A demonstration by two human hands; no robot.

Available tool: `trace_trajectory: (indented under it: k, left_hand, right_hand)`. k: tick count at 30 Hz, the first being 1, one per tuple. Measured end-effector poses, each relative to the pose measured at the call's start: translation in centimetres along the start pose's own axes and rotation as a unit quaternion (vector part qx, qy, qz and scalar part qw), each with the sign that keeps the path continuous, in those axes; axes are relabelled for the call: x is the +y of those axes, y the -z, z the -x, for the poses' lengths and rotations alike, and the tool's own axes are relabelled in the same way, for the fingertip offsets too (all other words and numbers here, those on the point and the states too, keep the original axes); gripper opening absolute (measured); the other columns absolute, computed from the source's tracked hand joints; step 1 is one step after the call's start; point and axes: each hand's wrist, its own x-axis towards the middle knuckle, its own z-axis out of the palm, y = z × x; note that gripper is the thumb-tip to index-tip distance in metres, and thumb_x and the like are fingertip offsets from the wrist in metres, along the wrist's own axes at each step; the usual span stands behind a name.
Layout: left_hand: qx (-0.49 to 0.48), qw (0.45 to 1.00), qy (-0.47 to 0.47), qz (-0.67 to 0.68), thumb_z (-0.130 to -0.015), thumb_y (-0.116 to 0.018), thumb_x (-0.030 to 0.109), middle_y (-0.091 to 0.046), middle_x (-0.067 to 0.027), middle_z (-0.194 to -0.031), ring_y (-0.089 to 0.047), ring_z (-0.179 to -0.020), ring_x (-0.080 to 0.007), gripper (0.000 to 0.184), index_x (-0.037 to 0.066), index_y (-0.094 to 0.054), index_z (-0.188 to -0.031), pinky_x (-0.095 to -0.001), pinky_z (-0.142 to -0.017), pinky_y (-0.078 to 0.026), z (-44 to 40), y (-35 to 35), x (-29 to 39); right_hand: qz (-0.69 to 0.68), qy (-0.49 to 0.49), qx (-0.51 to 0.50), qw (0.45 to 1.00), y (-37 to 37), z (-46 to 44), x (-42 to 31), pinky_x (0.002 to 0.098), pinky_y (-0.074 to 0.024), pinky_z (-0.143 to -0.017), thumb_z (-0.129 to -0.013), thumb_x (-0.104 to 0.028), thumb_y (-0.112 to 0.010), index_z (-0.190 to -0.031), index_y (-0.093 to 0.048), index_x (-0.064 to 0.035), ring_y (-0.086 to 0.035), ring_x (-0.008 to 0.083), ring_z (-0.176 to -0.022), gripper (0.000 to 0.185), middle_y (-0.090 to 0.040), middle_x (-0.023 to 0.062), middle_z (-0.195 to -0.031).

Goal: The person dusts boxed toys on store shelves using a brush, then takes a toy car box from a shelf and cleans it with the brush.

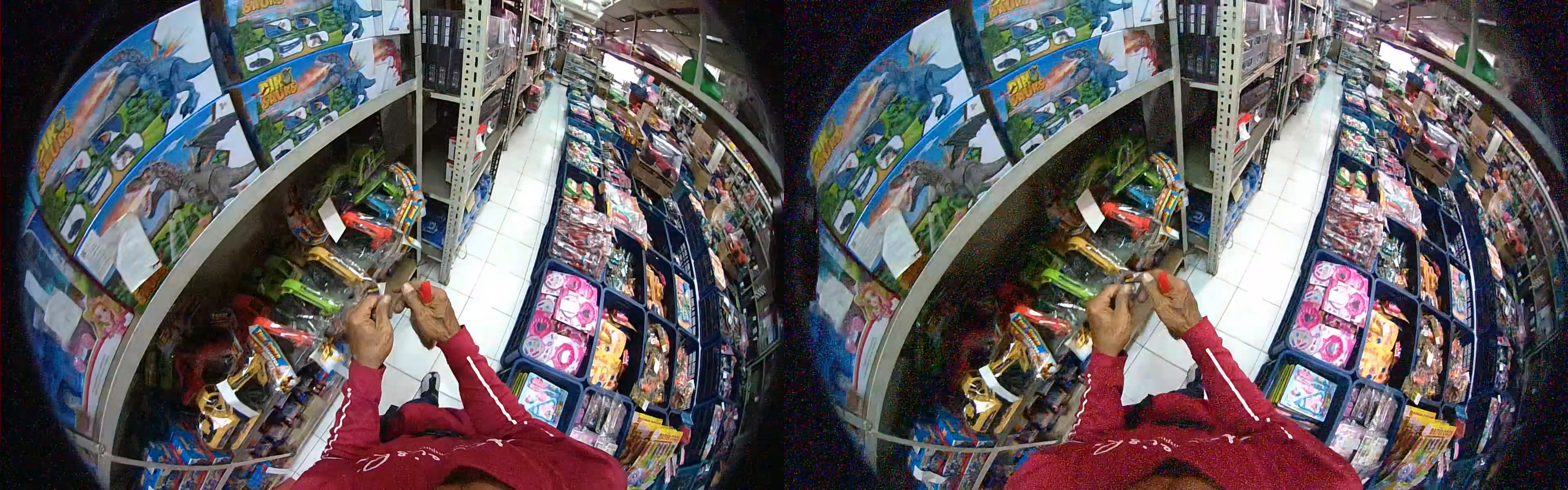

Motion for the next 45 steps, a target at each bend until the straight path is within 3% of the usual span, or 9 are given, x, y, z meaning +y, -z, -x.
trace_trajectory:
  k: [2, 6, 7, 11, 25, 30, 36, 44, 45]
  left_hand:
    - [-0.029, 0.998, -0.016, -0.056, -0.088, -0.058, 0.013, -0.057, -0.0109, -0.065, -0.051, -0.052, -0.0215, 0.021, -0.003, -0.059, -0.073, -0.0364, -0.053, -0.039, -2.0, -2.4, 0.2]
    - [-0.111, 0.993, 0.019, 0.027, -0.086, -0.060, 0.016, -0.064, -0.0119, -0.073, -0.062, -0.059, -0.0238, 0.021, -0.001, -0.061, -0.098, -0.0371, -0.056, -0.046, -5.6, -9.7, -2.6]
    - [-0.159, 0.987, -0.004, -0.020, -0.084, -0.062, 0.015, -0.066, -0.0151, -0.087, -0.066, -0.067, -0.0249, 0.038, -0.001, -0.054, -0.117, -0.0364, -0.061, -0.050, -6.4, -10.6, -2.0]
    - [-0.224, 0.974, -0.004, 0.036, -0.081, -0.064, 0.012, -0.062, -0.0196, -0.108, -0.067, -0.077, -0.0286, 0.057, -0.005, -0.040, -0.130, -0.0365, -0.070, -0.053, -8.0, -16.8, -3.7]
    - [-0.247, 0.969, -0.005, -0.004, -0.078, -0.066, 0.012, -0.053, -0.0245, -0.120, -0.060, -0.098, -0.0363, 0.065, -0.006, -0.035, -0.133, -0.0412, -0.086, -0.048, -13.9, -28.1, -6.0]
    - [-0.239, 0.971, -0.003, 0.001, -0.079, -0.065, 0.009, -0.049, -0.0271, -0.128, -0.059, -0.102, -0.0392, 0.073, -0.005, -0.026, -0.139, -0.0418, -0.089, -0.048, -17.4, -35.3, -4.8]
    - [-0.210, 0.975, -0.019, -0.068, -0.078, -0.064, 0.010, -0.040, -0.0310, -0.135, -0.042, -0.125, -0.0440, 0.076, -0.008, -0.023, -0.139, -0.0411, -0.105, -0.034, -21.5, -43.7, -3.7]
    - [-0.154, 0.980, -0.034, -0.125, -0.076, -0.064, 0.010, -0.035, -0.0303, -0.139, -0.036, -0.130, -0.0420, 0.076, -0.007, -0.025, -0.139, -0.0413, -0.109, -0.029, -26.5, -50.5, -3.5]
    - [-0.149, 0.980, -0.026, -0.126, -0.075, -0.066, 0.009, -0.036, -0.0292, -0.139, -0.036, -0.130, -0.0410, 0.076, -0.006, -0.027, -0.139, -0.0410, -0.110, -0.029, -27.0, -51.1, -3.8]
  right_hand:
    - [0.059, -0.033, -0.008, 0.998, 2.8, -2.5, 0.7, 0.0296, -0.0454, -0.062, -0.096, -0.029, -0.051, -0.091, -0.061, -0.0012, -0.055, 0.0134, -0.065, 0.030, -0.061, 0.0047, -0.070]
    - [0.071, -0.025, 0.048, 0.996, 7.8, -6.3, 1.2, 0.0265, -0.0469, -0.060, -0.095, -0.016, -0.051, -0.112, -0.059, -0.0003, -0.056, 0.0119, -0.061, 0.025, -0.063, 0.0057, -0.073]
    - [0.064, -0.034, 0.074, 0.995, 9.2, -6.8, 1.5, 0.0260, -0.0468, -0.060, -0.095, -0.015, -0.050, -0.114, -0.058, -0.0005, -0.055, 0.0115, -0.060, 0.025, -0.063, 0.0059, -0.073]
    - [0.029, -0.050, 0.149, 0.987, 14.6, -8.0, 3.3, 0.0275, -0.0497, -0.069, -0.095, -0.014, -0.050, -0.120, -0.053, -0.0029, -0.061, 0.0144, -0.073, 0.028, -0.067, 0.0087, -0.084]
    - [0.129, 0.007, 0.204, 0.970, 30.0, -17.0, 10.3, 0.0296, -0.0495, -0.081, -0.096, -0.032, -0.052, -0.128, -0.048, -0.0036, -0.062, 0.0185, -0.092, 0.043, -0.066, 0.0120, -0.099]
    - [0.137, 0.067, 0.190, 0.970, 35.8, -23.3, 12.1, 0.0352, -0.0439, -0.094, -0.095, -0.024, -0.053, -0.135, -0.043, -0.0076, -0.058, 0.0238, -0.110, 0.044, -0.061, 0.0157, -0.117]
    - [0.133, 0.095, 0.167, 0.972, 42.5, -30.6, 12.5, 0.0352, -0.0402, -0.100, -0.090, -0.006, -0.053, -0.135, -0.044, -0.0117, -0.053, 0.0254, -0.118, 0.046, -0.057, 0.0143, -0.125]
    - [0.232, 0.128, 0.118, 0.957, 46.6, -38.2, 13.3, 0.0403, -0.0386, -0.101, -0.090, -0.014, -0.055, -0.130, -0.050, -0.0131, -0.049, 0.0311, -0.119, 0.040, -0.051, 0.0133, -0.131]
    - [0.249, 0.118, 0.124, 0.953, 47.0, -39.0, 13.6, 0.0402, -0.0413, -0.096, -0.094, -0.031, -0.050, -0.124, -0.055, -0.0111, -0.053, 0.0326, -0.114, 0.037, -0.057, 0.0154, -0.124]
